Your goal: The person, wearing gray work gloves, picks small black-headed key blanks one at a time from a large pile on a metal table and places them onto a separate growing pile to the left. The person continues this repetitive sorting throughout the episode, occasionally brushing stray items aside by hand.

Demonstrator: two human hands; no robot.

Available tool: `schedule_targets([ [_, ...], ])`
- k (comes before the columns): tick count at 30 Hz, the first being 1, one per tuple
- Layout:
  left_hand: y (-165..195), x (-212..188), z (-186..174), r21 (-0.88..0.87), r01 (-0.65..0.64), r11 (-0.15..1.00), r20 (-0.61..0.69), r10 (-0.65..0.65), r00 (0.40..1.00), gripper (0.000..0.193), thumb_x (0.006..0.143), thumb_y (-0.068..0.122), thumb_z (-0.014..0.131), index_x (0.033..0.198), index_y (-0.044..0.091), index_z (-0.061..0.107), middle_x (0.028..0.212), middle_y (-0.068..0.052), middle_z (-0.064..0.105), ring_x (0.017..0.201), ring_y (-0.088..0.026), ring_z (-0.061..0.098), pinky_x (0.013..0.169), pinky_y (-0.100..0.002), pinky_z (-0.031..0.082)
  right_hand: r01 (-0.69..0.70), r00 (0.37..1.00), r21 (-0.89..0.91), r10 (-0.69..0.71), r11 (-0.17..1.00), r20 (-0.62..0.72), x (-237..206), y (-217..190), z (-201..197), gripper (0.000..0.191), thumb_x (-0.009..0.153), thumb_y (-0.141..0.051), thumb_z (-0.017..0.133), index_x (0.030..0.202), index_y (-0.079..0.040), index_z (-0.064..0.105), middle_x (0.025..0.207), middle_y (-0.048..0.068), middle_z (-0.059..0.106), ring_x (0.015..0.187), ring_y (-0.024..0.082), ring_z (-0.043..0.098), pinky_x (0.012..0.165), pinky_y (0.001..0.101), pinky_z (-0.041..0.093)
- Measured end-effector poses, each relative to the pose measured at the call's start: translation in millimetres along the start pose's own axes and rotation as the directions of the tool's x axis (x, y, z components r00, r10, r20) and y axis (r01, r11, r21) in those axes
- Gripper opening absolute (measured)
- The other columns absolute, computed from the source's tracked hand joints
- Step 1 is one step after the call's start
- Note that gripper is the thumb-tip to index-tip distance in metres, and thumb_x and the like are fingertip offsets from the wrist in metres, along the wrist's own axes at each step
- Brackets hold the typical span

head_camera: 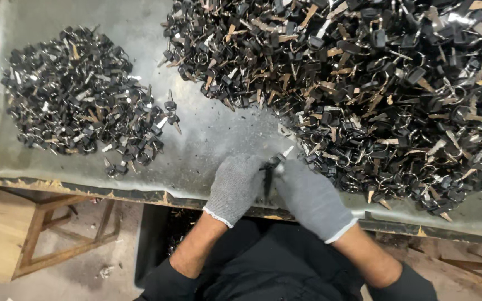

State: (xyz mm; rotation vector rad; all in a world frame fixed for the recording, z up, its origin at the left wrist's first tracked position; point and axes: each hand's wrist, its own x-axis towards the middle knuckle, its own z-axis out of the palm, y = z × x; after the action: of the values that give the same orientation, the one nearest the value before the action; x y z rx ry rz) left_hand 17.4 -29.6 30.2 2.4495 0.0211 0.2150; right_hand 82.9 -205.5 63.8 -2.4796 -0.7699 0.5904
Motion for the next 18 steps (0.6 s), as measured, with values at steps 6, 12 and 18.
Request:
schedule_targets([
  [6,-2.7,-5.0,10.0,0.086,-0.039,0.996,-0.012,0.04,0.999,0.022,0.088,0.011,0.067,0.11,0.008,0.066,0.094,-0.013,0.069,0.092,-0.037,0.067,0.082,-0.05,0.052,-0.012,0.999,-0.21,0.019,0.978,0.032,7.0,-7.5,5.0,0.02,0.099,-0.022,0.055,0.11,-0.005,0.057,0.092,0.022,0.072,0.083,0.04,0.072,0.068,0.0493,0.058],
  [12,-1.4,-4.1,5.7,0.129,-0.085,0.988,-0.04,0.091,0.995,0.047,0.086,0.006,0.063,0.132,0.001,0.06,0.099,-0.017,0.068,0.089,-0.039,0.065,0.078,-0.051,0.051,0.061,0.983,-0.269,-0.105,0.961,-0.152,7.6,-26.0,-8.0,0.041,0.088,-0.021,0.058,0.123,0.001,0.055,0.092,0.027,0.071,0.075,0.043,0.073,0.059,0.0496,0.059],
  [18,-3.3,-6.5,6.7,0.114,-0.093,0.989,0.006,0.093,0.996,0.038,0.08,0.007,0.066,0.118,0.003,0.064,0.089,-0.017,0.067,0.085,-0.039,0.065,0.077,-0.052,0.051,-0.142,0.941,-0.242,0.207,0.96,0.268,12.0,-19.5,-14.9,0.027,0.107,-0.028,0.046,0.127,-0.01,0.049,0.092,0.015,0.073,0.076,0.031,0.076,0.063,0.0431,0.061],
])
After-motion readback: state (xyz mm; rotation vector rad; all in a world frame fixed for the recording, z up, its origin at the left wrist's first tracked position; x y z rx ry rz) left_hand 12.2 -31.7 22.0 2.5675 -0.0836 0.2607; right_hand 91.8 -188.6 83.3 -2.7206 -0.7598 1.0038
